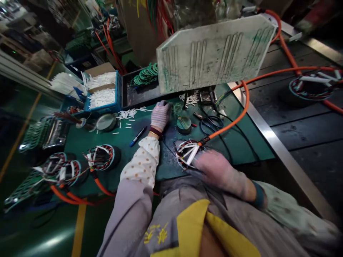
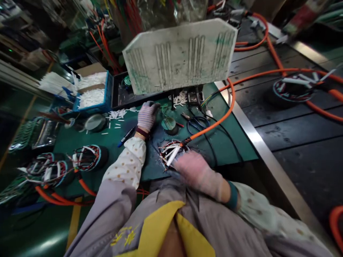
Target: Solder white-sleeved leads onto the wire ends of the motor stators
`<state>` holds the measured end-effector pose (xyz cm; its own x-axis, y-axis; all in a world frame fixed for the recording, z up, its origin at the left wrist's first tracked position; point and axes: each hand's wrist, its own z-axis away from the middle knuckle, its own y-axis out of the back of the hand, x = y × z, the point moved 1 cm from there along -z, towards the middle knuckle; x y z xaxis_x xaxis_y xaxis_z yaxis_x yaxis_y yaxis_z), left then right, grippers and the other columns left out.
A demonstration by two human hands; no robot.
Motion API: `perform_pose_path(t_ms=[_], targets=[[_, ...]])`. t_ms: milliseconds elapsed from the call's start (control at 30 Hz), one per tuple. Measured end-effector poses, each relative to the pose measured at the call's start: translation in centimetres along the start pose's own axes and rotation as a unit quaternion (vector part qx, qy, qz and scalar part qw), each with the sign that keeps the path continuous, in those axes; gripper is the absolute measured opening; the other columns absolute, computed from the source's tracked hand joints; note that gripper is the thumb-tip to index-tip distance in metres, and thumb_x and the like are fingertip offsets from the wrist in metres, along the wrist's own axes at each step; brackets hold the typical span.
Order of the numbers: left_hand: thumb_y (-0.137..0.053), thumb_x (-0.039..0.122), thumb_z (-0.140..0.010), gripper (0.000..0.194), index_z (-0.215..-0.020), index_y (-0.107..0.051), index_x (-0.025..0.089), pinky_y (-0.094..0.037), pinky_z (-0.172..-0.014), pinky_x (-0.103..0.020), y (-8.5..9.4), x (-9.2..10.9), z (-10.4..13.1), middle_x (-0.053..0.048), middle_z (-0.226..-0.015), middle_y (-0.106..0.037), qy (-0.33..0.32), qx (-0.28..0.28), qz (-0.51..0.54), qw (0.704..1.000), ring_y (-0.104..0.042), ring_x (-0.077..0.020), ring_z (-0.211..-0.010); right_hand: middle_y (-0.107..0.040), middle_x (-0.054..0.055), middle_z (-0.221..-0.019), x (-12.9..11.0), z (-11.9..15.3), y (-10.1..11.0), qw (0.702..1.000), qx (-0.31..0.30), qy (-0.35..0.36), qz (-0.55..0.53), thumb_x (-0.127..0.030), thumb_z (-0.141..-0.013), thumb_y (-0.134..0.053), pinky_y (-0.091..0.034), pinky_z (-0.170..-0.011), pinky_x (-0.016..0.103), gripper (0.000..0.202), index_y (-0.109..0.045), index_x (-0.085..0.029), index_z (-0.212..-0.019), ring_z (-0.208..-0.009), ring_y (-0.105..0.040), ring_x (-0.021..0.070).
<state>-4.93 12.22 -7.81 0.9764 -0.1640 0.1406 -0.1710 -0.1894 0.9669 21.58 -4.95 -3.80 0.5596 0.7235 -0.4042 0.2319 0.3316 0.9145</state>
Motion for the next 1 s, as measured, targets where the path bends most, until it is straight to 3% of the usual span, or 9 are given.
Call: perform_pose_path(t_ms=[67,133,300,433,567,667,800,900,1000], targets=[[-0.057,0.02,-0.109,0.036,-0.139,-0.078,0.02,-0.053,-0.114,-0.046,0.6,-0.7,0.8,-0.017,-0.136,-0.072,-0.003,0.089,0.02,0.996,-0.063,-0.0327,-0.127,-0.084,0.009,-0.095,1.1,2.7,1.7,0.989,0.114,0.092,-0.029,-0.03,-0.096,-0.066,-0.058,-0.077,0.033,0.027,-0.086,-0.024,-0.113,-0.084,-0.077,0.0234],[-0.056,0.016,-0.107,0.036,-0.135,-0.079,0.02,-0.053,-0.116,-0.044,1.6,-1.1,2.1,-0.016,-0.136,-0.072,-0.025,0.138,0.044,0.989,-0.063,-0.0313,-0.128,-0.084,0.007,-0.096,2.2,4.9,3.1,0.968,0.225,0.101,-0.037,-0.029,-0.106,-0.056,-0.058,-0.075,0.031,0.03,-0.084,-0.024,-0.116,-0.084,-0.078,0.0202],[-0.055,0.013,-0.108,0.038,-0.131,-0.082,0.028,-0.058,-0.105,-0.036,3.5,1.4,5.2,-0.01,-0.132,-0.075,-0.167,0.033,0.071,0.983,-0.069,-0.0263,-0.123,-0.078,0.005,-0.075,3.8,6.7,3.7,0.92,0.385,-0.068,-0.016,-0.032,-0.111,-0.058,-0.049,-0.054,0.029,0.029,-0.077,-0.021,-0.092,-0.059,-0.07,0.0175],[-0.054,0.01,-0.108,0.047,-0.144,-0.077,0.029,-0.06,-0.101,-0.039,3.6,3.6,5.3,-0.012,-0.142,-0.073,-0.178,-0.045,0.021,0.983,-0.068,-0.0295,-0.129,-0.081,0.008,-0.082,3.4,6.4,3.2,0.934,0.34,-0.107,-0.035,-0.042,-0.111,-0.055,-0.054,-0.063,0.034,0.036,-0.085,-0.027,-0.096,-0.071,-0.077,0.0235],[-0.053,0.009,-0.109,0.051,-0.15,-0.073,0.03,-0.061,-0.1,-0.041,4.0,3.7,4.4,-0.012,-0.149,-0.071,-0.197,-0.1,-0.013,0.975,-0.065,-0.0322,-0.135,-0.084,0.009,-0.094,3.7,5.8,4.1,0.944,0.309,-0.115,-0.016,-0.047,-0.112,-0.052,-0.056,-0.078,0.037,0.04,-0.088,-0.029,-0.109,-0.087,-0.079,0.0251],[-0.05,0.008,-0.109,0.055,-0.155,-0.069,0.03,-0.056,-0.112,-0.043,6.0,4.1,5.5,-0.011,-0.152,-0.069,-0.184,-0.063,0.015,0.981,-0.062,-0.0311,-0.139,-0.085,0.01,-0.105,5.8,5.1,4.6,0.943,0.32,-0.08,0.05,-0.044,-0.113,-0.052,-0.053,-0.081,0.037,0.041,-0.087,-0.022,-0.116,-0.095,-0.078,0.0256],[-0.058,0.037,-0.114,0.036,-0.144,-0.076,0.027,-0.055,-0.11,-0.039,10.9,6.5,9.5,-0.009,-0.132,-0.071,-0.102,0.015,0.069,0.992,-0.067,-0.028,-0.124,-0.075,0.013,-0.147,10.4,4.0,3.6,0.971,0.196,-0.056,0.124,-0.036,-0.107,-0.058,-0.047,-0.109,0.048,0.047,-0.072,-0.022,-0.15,-0.13,-0.068,0.0337],[-0.055,0.055,-0.114,0.044,-0.118,-0.086,0.024,-0.056,-0.086,-0.036,12.7,8.7,11.6,-0.008,-0.1,-0.07,-0.123,-0.079,0.068,0.987,-0.068,-0.026,-0.095,-0.079,0.014,-0.129,12.6,2.6,3.3,0.978,0.109,-0.095,0.152,-0.025,-0.1,-0.063,-0.044,-0.108,0.051,0.05,-0.073,-0.021,-0.149,-0.119,-0.068,0.0319],[-0.046,0.063,-0.115,0.059,-0.1,-0.086,0.021,-0.051,-0.072,-0.034,11.8,9.3,11.2,-0.007,-0.081,-0.066,-0.145,-0.202,0.099,0.964,-0.064,-0.0242,-0.076,-0.078,0.014,-0.108,11.3,1.1,5.9,0.973,0.093,-0.117,0.174,-0.027,-0.104,-0.058,-0.044,-0.092,0.043,0.036,-0.082,-0.017,-0.13,-0.105,-0.067,0.0276]])
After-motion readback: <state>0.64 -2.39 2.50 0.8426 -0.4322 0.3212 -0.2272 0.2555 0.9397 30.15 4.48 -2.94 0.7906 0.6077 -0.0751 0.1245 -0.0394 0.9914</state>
